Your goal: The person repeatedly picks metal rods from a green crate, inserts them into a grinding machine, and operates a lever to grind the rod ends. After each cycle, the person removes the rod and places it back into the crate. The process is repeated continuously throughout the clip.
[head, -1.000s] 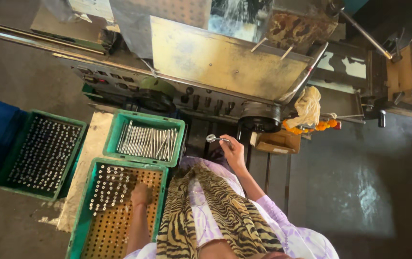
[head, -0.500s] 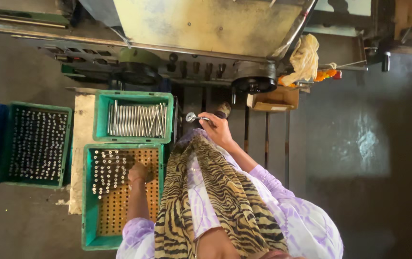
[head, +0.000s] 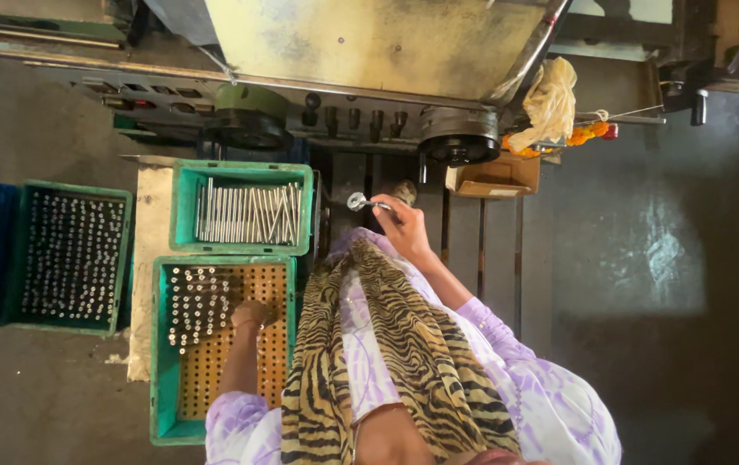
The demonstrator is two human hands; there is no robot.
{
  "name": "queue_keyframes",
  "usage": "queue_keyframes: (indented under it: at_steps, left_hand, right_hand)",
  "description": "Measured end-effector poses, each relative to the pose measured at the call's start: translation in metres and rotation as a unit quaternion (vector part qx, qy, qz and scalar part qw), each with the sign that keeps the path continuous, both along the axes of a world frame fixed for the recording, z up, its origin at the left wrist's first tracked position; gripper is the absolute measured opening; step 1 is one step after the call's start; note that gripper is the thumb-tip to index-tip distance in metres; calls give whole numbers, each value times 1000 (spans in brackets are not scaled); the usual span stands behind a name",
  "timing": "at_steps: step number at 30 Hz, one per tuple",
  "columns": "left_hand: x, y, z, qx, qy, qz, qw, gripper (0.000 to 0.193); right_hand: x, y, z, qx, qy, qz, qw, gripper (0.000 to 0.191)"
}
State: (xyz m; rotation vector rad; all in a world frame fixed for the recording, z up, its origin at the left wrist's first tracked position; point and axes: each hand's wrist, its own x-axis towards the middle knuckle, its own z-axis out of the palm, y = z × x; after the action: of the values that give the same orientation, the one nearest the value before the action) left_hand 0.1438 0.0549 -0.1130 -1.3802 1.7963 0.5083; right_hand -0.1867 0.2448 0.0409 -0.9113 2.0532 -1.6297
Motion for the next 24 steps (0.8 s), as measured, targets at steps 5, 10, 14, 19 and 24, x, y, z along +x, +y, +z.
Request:
queue_keyframes:
  at_steps: [5, 10, 14, 19, 24]
  left_hand:
    - [41, 21, 32, -101, 138, 62, 983, 31]
    - [68, 18, 125, -131, 489, 214, 835, 31]
    - [-15, 15, 153, -32, 735, 544, 404, 41]
    - [-142, -5, 141, 153, 822, 407, 367, 45]
    - [-210, 15, 146, 168, 789, 176, 564, 55]
  right_hand:
    - [-4, -3, 4, 24, 26, 4, 999, 19]
    - [-8, -14, 12, -1, 28, 22, 999, 19]
    - [-13, -33, 14, -23, 24, 48, 998, 18]
    - [-12, -63, 13, -51, 25, 71, 996, 19]
    - [-9, -75, 16, -115, -122, 49, 985, 20]
